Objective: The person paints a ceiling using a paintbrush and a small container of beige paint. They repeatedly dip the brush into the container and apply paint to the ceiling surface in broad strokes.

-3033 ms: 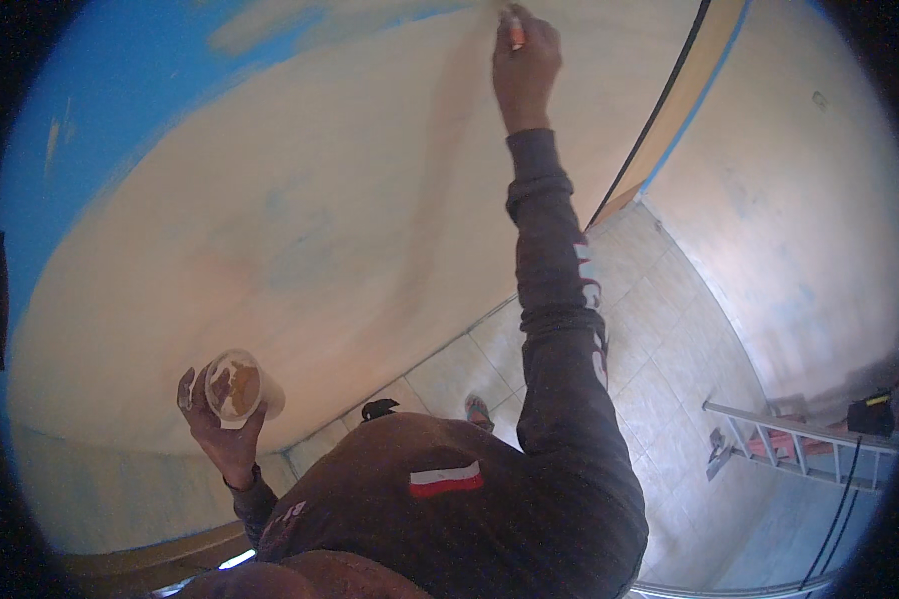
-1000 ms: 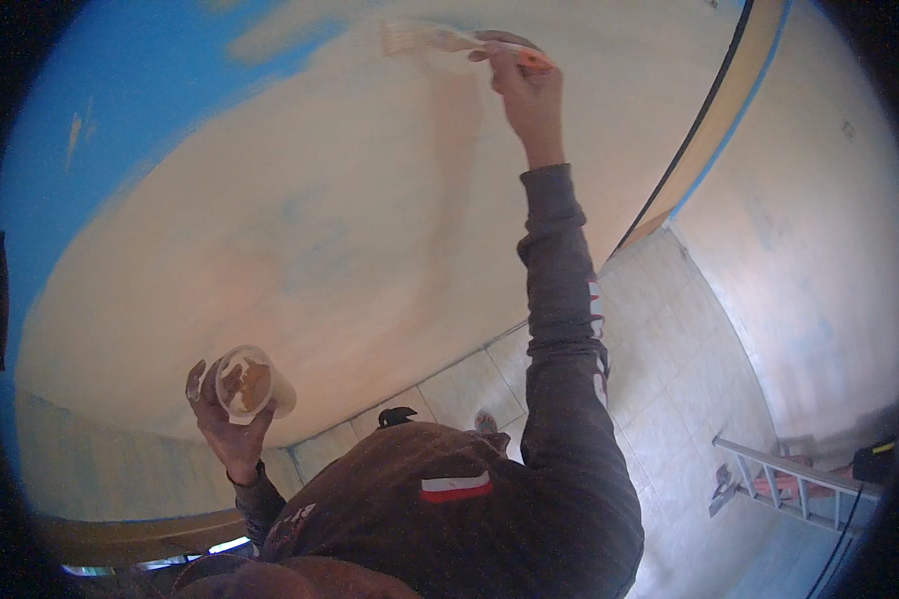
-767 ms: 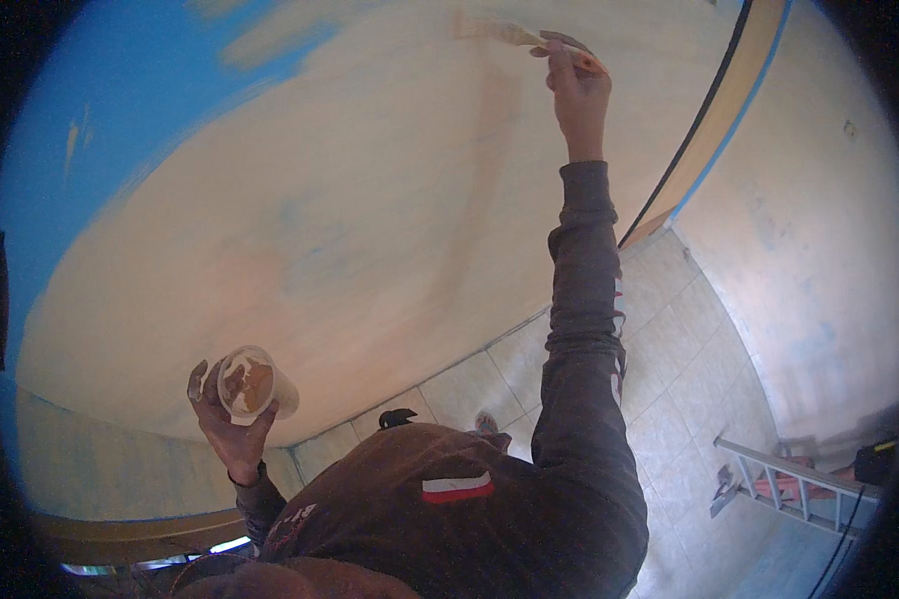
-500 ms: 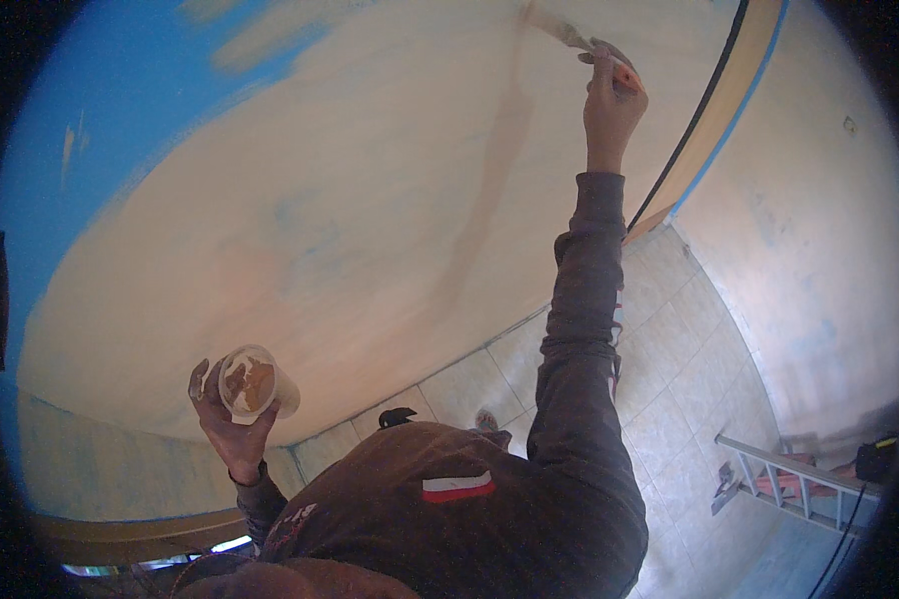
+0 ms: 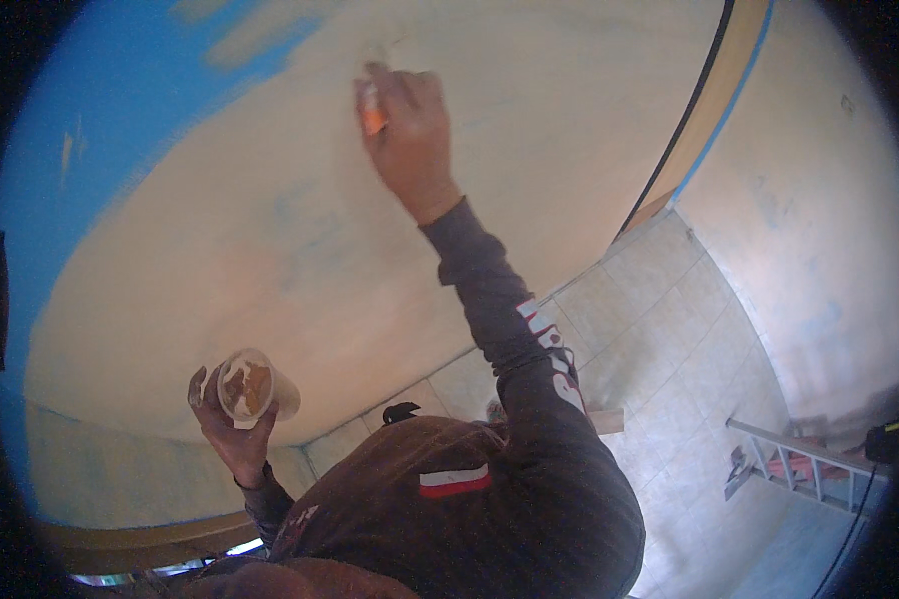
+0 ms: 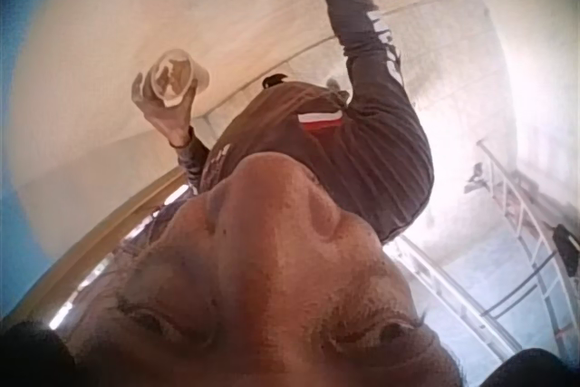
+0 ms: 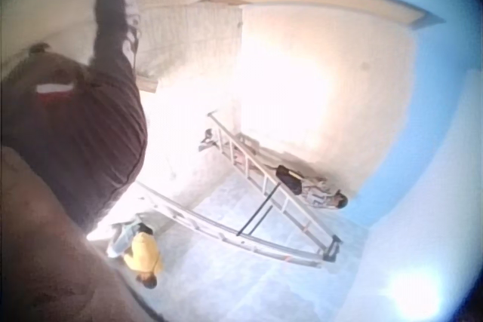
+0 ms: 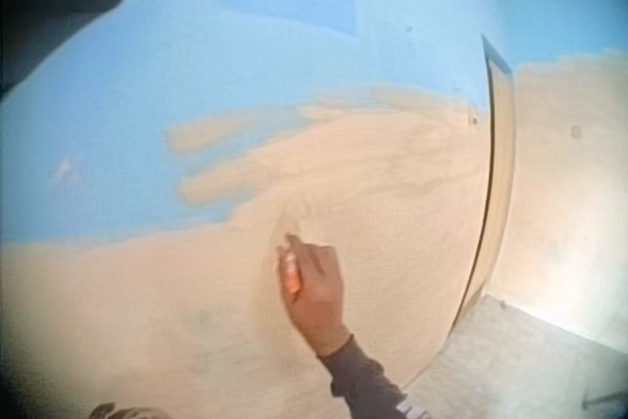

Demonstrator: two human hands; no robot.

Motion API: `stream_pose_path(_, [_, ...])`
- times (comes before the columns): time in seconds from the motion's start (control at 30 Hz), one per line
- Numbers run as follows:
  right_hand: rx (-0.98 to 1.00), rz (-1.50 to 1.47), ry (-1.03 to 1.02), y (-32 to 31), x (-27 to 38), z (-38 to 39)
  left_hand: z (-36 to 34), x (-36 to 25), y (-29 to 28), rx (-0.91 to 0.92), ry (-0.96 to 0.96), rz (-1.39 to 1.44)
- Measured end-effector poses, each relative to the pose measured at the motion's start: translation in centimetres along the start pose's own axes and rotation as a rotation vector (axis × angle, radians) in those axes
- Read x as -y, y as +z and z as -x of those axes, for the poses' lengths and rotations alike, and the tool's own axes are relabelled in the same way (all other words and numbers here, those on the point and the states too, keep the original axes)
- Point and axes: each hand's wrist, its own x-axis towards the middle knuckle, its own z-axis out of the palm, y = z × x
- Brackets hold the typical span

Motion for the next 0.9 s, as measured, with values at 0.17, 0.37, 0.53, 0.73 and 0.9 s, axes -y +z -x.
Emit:
stream_pose_path(0.17, [0.031, -0.218, -0.015, 0.3, 5.0, -0.8, -0.4, -2.6, 0.5, 0.012, -0.029, 0.017])
stream_pose_path(0.37, [0.037, -0.509, 0.020, -0.3, 10.0, -2.4, -0.6, -4.2, 0.4, 0.043, 0.005, -0.077])
stream_pose_path(0.53, [0.104, -0.673, 0.240, -1.0, 6.9, -4.3, -0.3, -3.9, 0.2, 0.056, -0.001, -0.010])
stream_pose_path(0.73, [0.225, -0.723, 0.541, -3.2, -1.3, -3.4, 0.1, -1.8, -0.3, 0.049, -0.009, 0.025])
stream_pose_path(0.9, [0.189, -0.547, 0.491, -4.9, -6.9, -2.4, -0.1, 0.8, -1.4, 0.047, -0.010, 0.053])
